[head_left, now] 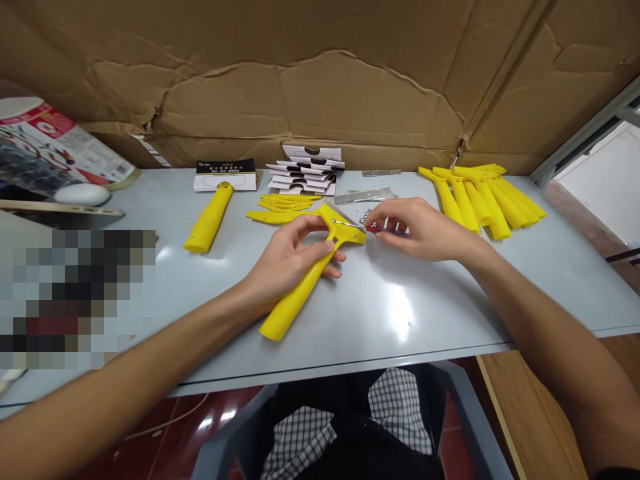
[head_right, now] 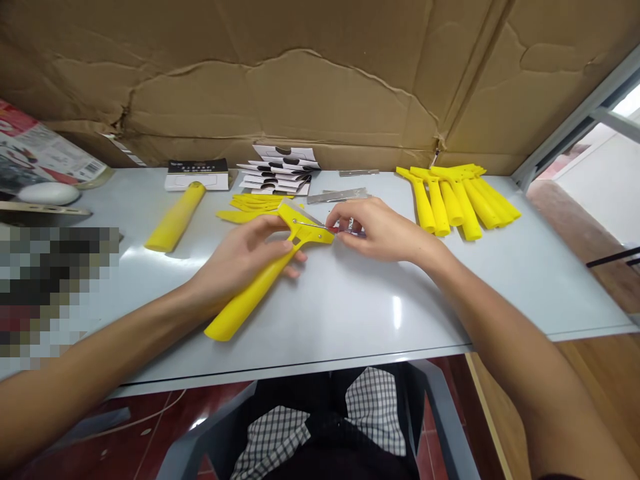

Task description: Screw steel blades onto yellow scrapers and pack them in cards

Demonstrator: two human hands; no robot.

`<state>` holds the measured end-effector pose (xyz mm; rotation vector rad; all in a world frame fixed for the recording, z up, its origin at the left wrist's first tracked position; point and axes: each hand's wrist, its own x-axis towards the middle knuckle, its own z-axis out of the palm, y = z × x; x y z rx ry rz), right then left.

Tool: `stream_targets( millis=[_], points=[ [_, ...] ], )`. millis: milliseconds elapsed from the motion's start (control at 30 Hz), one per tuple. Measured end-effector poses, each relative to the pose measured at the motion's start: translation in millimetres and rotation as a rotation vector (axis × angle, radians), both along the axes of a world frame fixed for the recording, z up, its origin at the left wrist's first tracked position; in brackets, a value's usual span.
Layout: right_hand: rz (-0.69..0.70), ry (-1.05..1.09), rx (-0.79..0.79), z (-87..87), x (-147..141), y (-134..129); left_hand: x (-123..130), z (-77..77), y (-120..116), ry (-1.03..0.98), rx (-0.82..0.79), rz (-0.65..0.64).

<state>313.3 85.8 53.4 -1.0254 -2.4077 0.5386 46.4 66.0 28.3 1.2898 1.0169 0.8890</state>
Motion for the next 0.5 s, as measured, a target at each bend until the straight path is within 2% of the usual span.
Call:
stream_targets(
  millis=[333, 500],
  points=[
    [-0.009, 0.001, -0.001, 1.1, -2.3, -0.7, 1.6, -1.5, -0.9, 0.02, 0.027, -0.003],
    [-0.06, 0.018, 0.05, 4.6, -4.1, -6.3, -0.2, -0.1, -3.7, 0.066, 0.036, 0.017]
  ],
)
